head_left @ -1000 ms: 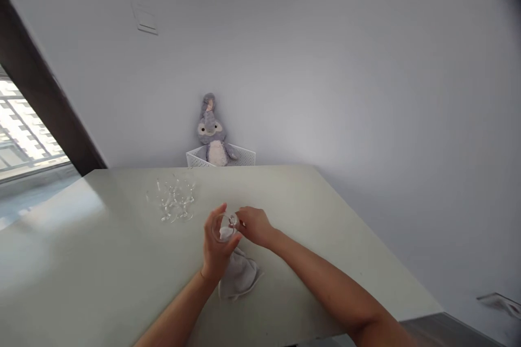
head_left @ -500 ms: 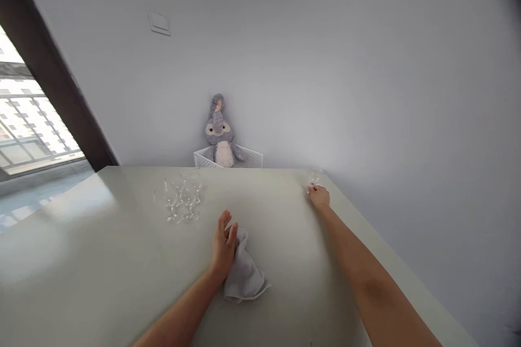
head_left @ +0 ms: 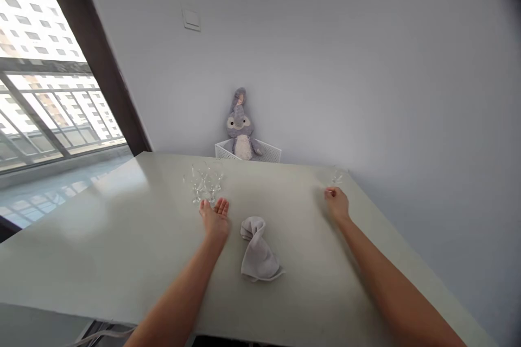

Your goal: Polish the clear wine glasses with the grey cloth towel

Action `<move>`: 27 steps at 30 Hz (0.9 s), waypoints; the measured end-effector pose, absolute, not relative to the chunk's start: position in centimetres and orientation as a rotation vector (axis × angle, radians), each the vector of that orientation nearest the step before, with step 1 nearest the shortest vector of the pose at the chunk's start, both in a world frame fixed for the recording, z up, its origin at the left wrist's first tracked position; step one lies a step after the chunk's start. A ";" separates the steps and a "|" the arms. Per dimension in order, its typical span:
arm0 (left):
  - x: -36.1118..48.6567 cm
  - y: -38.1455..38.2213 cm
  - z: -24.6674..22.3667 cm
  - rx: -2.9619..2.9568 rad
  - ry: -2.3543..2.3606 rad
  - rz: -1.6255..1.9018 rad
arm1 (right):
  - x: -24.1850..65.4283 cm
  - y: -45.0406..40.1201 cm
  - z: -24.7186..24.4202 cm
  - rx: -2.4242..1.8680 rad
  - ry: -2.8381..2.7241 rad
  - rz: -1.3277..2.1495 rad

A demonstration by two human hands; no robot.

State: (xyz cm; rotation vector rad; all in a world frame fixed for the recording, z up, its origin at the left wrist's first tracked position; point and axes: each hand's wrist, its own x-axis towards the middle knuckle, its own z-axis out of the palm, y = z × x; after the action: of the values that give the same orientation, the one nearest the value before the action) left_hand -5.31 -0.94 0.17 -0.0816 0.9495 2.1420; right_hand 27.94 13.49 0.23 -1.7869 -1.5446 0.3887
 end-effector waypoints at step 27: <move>-0.9 -0.5 2.3 0.522 0.585 1.871 | 17.1 -0.4 4.4 -1.054 -1.119 1.093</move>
State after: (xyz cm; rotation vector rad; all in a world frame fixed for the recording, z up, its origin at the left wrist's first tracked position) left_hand -0.88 -0.48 2.35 0.5224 0.5851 1.8708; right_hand 17.10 -0.38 4.39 -1.0536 -1.1191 1.0928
